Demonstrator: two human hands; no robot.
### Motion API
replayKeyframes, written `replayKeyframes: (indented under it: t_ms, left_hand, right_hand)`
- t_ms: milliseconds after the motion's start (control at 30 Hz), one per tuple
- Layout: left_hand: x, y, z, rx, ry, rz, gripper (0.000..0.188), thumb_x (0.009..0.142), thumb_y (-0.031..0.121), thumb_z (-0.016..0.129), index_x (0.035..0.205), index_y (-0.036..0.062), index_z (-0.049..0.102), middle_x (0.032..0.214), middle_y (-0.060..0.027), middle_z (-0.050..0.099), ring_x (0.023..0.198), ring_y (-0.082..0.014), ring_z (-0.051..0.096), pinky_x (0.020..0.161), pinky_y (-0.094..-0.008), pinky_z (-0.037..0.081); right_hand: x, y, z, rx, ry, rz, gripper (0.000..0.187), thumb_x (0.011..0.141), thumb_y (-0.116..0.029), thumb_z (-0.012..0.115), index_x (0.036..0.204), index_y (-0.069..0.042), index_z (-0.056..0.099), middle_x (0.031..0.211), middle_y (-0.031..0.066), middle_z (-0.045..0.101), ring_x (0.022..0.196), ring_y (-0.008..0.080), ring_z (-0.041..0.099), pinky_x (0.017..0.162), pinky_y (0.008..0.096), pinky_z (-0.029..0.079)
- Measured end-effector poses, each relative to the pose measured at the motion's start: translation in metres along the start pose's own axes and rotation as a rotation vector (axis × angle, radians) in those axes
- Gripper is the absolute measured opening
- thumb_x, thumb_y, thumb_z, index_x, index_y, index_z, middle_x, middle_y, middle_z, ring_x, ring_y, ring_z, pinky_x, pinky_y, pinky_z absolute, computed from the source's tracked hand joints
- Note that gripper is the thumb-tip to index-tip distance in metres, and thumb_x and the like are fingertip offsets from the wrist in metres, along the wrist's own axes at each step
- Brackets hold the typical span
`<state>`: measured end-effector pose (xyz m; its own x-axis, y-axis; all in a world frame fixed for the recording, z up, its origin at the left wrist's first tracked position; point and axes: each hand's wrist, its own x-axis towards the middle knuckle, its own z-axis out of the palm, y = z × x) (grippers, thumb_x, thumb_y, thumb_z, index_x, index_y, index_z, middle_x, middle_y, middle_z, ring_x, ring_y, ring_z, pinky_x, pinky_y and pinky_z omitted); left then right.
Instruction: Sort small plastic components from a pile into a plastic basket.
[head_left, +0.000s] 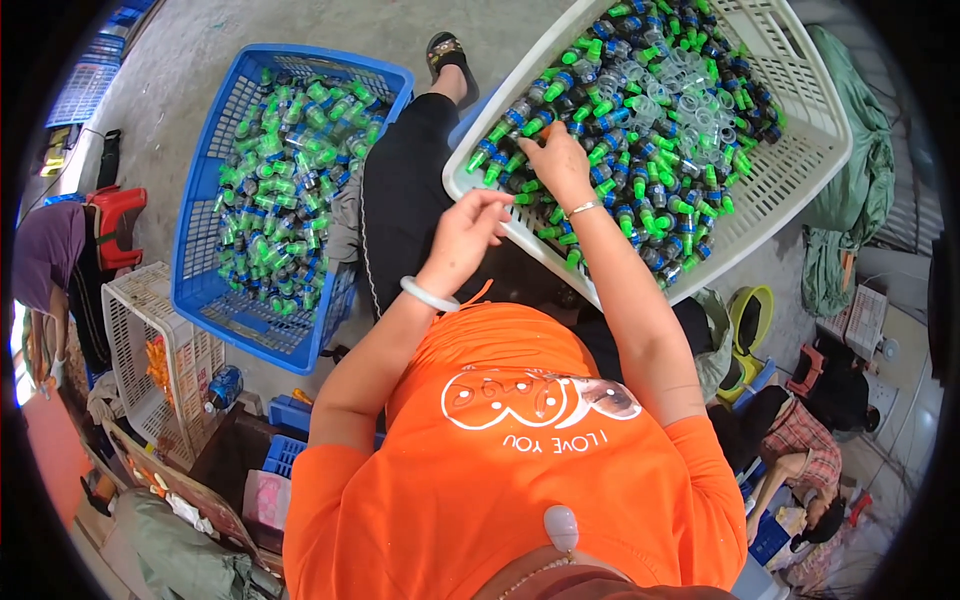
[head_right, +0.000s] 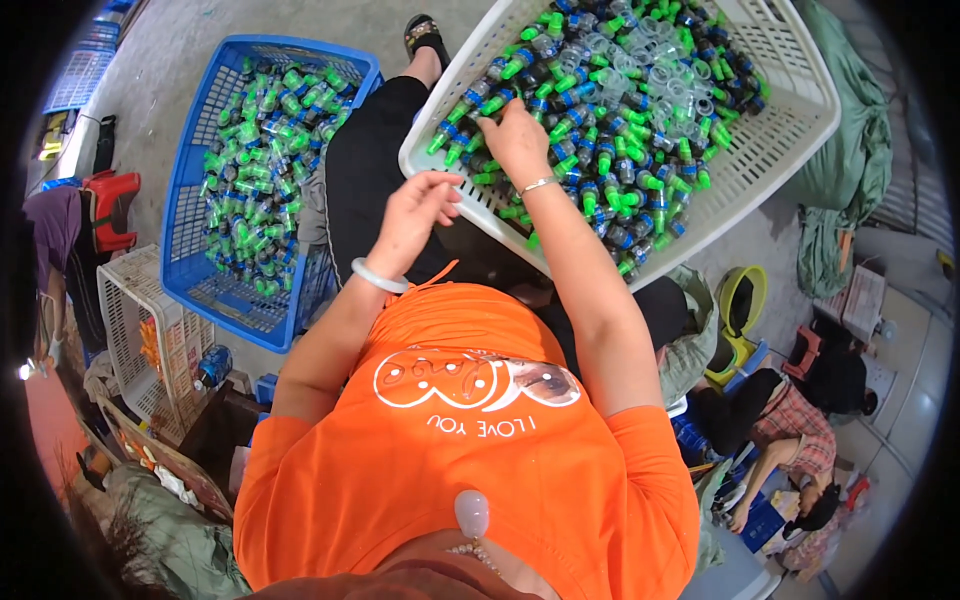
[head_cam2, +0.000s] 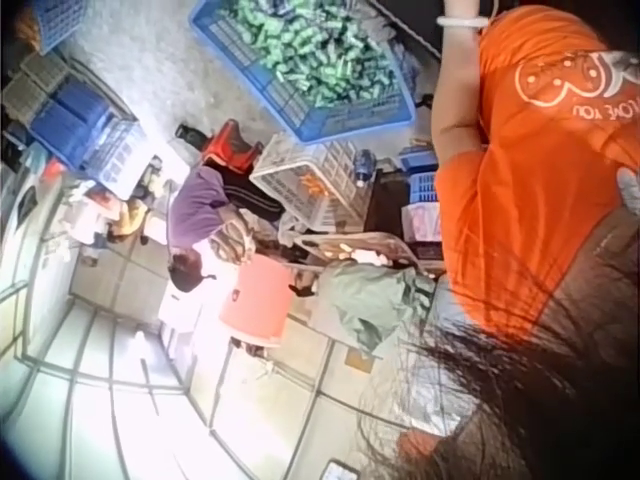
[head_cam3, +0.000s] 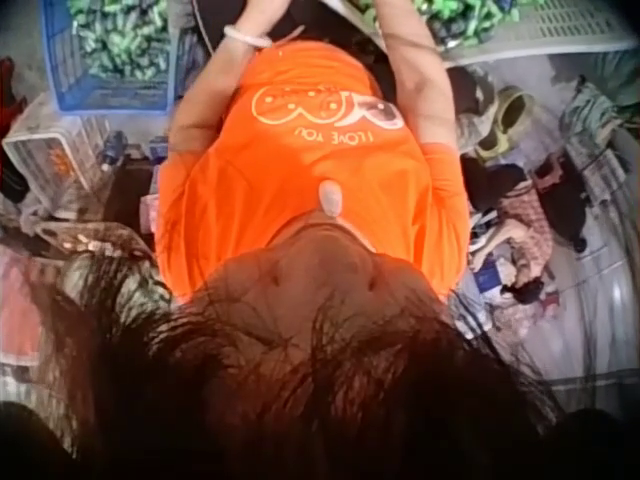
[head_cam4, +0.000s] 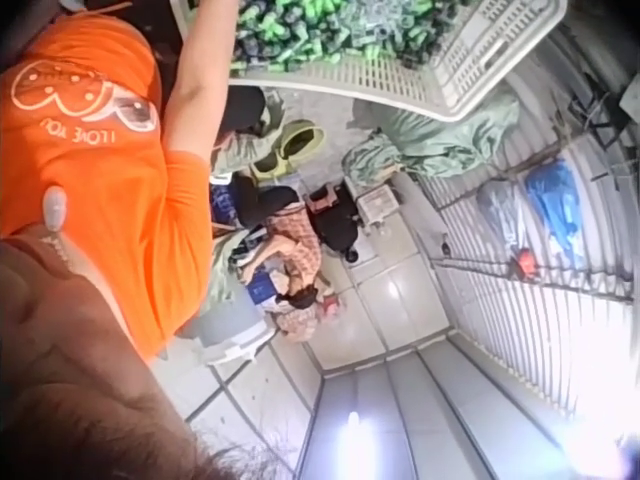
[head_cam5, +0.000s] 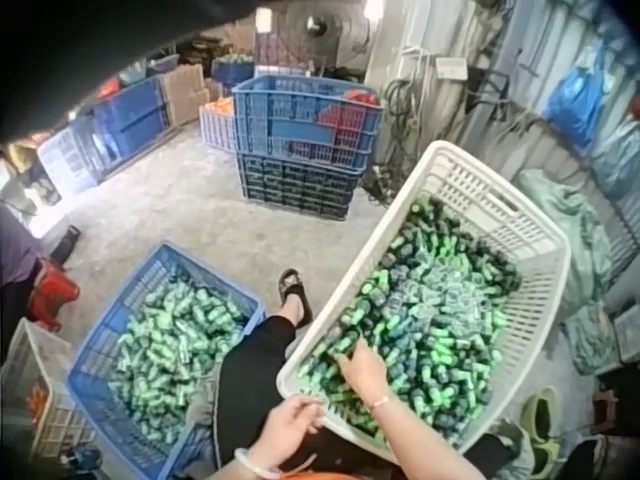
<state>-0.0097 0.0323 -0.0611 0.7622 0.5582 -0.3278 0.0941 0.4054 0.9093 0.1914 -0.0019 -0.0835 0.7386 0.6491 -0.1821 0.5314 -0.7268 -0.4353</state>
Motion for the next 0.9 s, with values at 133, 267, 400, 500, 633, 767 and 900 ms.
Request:
replayKeyframes:
  t_ms: [133,267,400,500,633,767,900]
  left_hand:
    - [0.015,-0.005,0.021,-0.221,-0.134,-0.323,0.028,0.101,0.023,0.048,0.118,0.0023,0.054,0.102,-0.0096,0.062,0.081,-0.0139,0.062,0.072,-0.028,0.052]
    - [0.026,-0.009,0.021,-0.656,-0.059,-0.479,0.035,0.101,0.029,0.046,0.125,0.0028,0.047,0.107,-0.0119,0.06,0.085,-0.0189,0.062,0.078,-0.0344,0.052]
    - [0.033,-0.006,0.03,-0.856,0.095,-0.442,0.034,0.101,0.036,0.046,0.111,0.0037,0.054,0.096,-0.0088,0.061,0.077,-0.018,0.06,0.07,-0.0333,0.052]
    - [0.031,0.01,0.031,-0.844,0.208,-0.354,0.032,0.1,0.035,0.048,0.108,0.0053,0.054,0.091,-0.0069,0.06,0.072,-0.0151,0.058,0.065,-0.0318,0.049]
    - [0.028,-0.006,0.002,-0.542,0.014,-0.226,0.038,0.1,0.029,0.05,0.129,0.0058,0.046,0.096,-0.009,0.058,0.072,-0.0141,0.056,0.067,-0.0293,0.047]
    - [0.016,0.0,0.006,-0.269,-0.02,-0.235,0.039,0.099,0.028,0.052,0.13,0.0044,0.046,0.092,-0.0072,0.057,0.065,-0.0102,0.05,0.061,-0.0245,0.042]
    - [0.009,0.008,0.006,-0.3,-0.063,-0.196,0.035,0.097,0.023,0.055,0.126,0.004,0.046,0.091,-0.0061,0.056,0.066,-0.0094,0.051,0.06,-0.0227,0.042]
  right_hand:
    - [-0.013,-0.001,0.003,0.076,-0.038,-0.055,0.04,0.079,-0.029,0.071,0.099,0.001,0.054,0.09,0.0216,0.064,0.081,0.0388,0.062,0.072,0.0442,0.049]
    - [-0.045,-0.007,0.002,0.319,0.012,-0.124,0.036,0.075,-0.021,0.073,0.097,0.0,0.053,0.09,0.0183,0.06,0.077,0.0368,0.06,0.069,0.0445,0.048]
    - [-0.077,-0.018,-0.03,0.461,0.068,-0.436,0.036,0.074,-0.016,0.073,0.102,-0.001,0.054,0.091,0.0162,0.059,0.079,0.0354,0.058,0.073,0.0438,0.047]
    - [-0.073,-0.003,-0.055,0.252,0.033,-0.89,0.038,0.074,-0.015,0.071,0.106,-0.002,0.054,0.096,0.0152,0.057,0.086,0.035,0.056,0.078,0.0446,0.045]
    - [-0.001,0.058,-0.086,-0.097,0.482,-0.614,0.041,0.074,-0.009,0.071,0.111,-0.002,0.055,0.099,0.0152,0.056,0.092,0.0351,0.055,0.083,0.0451,0.044]
    - [0.049,0.096,-0.104,-0.321,0.555,-0.361,0.043,0.074,-0.01,0.073,0.111,-0.003,0.054,0.103,0.015,0.055,0.096,0.0361,0.054,0.082,0.045,0.045]
    - [0.057,0.106,-0.107,-0.39,0.455,-0.388,0.041,0.074,-0.011,0.073,0.11,-0.003,0.055,0.104,0.0151,0.055,0.097,0.0361,0.055,0.08,0.0448,0.046]
